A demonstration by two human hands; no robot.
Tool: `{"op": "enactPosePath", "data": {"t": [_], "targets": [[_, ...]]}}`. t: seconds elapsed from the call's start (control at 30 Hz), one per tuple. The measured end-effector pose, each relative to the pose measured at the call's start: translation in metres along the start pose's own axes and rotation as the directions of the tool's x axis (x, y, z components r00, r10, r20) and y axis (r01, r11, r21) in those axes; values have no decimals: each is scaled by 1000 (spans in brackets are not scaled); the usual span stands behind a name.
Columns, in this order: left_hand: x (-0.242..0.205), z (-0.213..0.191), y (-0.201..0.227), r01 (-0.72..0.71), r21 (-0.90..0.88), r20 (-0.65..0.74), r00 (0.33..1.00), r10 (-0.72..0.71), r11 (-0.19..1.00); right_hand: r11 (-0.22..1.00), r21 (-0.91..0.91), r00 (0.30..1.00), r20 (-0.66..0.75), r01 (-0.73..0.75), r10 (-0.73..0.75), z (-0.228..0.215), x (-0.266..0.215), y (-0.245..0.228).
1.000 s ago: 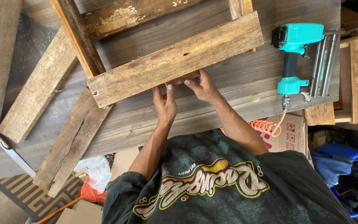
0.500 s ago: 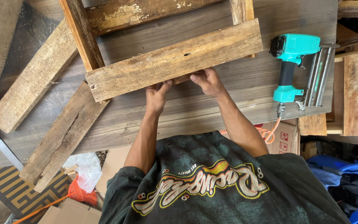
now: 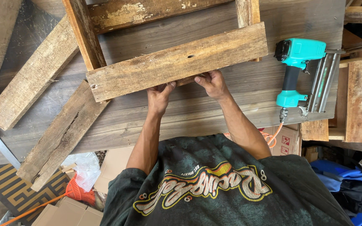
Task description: The person assembles a wooden frame by positioning planks and securing them with a pneumatic nail gun. They repeatedly align pieces, drive nails, and adjust the frame on a workbench, then briefly handle a cardboard box at the end.
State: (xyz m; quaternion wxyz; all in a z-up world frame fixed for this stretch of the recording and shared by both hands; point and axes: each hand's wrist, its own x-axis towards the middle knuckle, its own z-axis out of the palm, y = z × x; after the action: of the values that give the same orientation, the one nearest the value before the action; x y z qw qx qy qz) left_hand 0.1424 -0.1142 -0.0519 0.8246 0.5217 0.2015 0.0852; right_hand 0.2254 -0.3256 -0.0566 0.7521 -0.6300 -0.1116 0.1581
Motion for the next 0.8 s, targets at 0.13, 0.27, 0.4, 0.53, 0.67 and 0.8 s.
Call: {"op": "enactPosePath", "data": {"t": [0.13,0.27,0.4,0.53,0.67,0.8], "targets": [[-2,-3,9,32,-4,15,999,-32,999,997,73,1000,6,-10,10,-7,1,13],[0,-23,-22,0,108,44,999,-4,994,1000,3,1000,2,6,-6,-43,-4,79],[3,-43,-45,-47,254,60,998,33,966,997,-72,999,-14,35,-36,-47,-11,82],[1,-62,-71,-67,362,75,996,43,930,990,-112,996,-14,83,-85,-55,-10,90],[5,-68,-80,-165,491,94,986,136,856,979,-151,989,-40,138,-145,-51,-4,90],[15,-65,-84,-281,536,86,956,280,796,980,-148,984,-97,136,-151,-42,-5,82]]}}
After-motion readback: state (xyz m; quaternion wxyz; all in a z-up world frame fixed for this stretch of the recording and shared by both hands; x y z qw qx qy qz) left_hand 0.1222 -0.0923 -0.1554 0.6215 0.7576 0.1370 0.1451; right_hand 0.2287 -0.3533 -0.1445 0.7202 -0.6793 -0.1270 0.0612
